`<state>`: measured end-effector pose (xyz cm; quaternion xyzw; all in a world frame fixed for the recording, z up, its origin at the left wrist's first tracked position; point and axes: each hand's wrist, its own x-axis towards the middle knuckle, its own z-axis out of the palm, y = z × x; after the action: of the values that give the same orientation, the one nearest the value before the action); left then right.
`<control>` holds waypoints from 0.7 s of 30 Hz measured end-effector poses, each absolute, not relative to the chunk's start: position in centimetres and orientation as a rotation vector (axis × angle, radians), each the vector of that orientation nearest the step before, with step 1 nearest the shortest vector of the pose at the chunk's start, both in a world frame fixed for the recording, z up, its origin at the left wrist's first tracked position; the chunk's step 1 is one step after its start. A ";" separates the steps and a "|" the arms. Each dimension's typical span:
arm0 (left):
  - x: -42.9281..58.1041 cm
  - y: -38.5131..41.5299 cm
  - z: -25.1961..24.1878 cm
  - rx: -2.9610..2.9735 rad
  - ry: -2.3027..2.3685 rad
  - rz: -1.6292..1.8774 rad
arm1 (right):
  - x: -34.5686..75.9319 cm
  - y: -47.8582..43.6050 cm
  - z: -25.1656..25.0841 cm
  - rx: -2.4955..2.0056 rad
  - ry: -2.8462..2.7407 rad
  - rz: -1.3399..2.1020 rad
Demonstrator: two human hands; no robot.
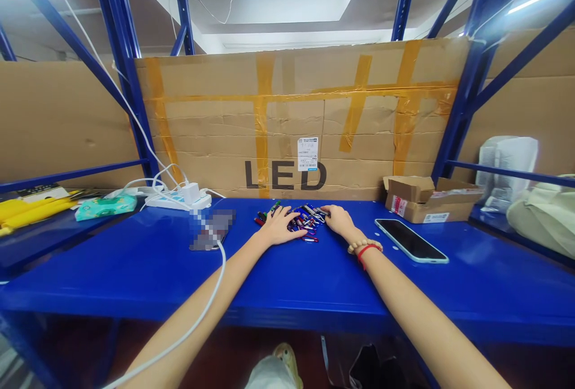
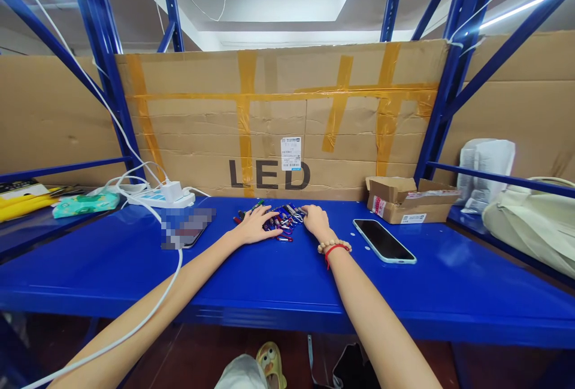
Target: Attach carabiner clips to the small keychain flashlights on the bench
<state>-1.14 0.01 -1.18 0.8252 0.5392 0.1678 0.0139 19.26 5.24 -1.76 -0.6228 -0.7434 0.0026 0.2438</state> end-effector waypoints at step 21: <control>-2.2 0.8 -1.2 2.491 1.858 0.519 | 18.2 4.9 -1.7 -1.345 -2.321 0.032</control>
<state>-2.16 0.80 -1.20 0.7906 0.5898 0.1648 -0.0044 18.21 4.87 -1.74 -0.4881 -0.8425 0.0116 0.2276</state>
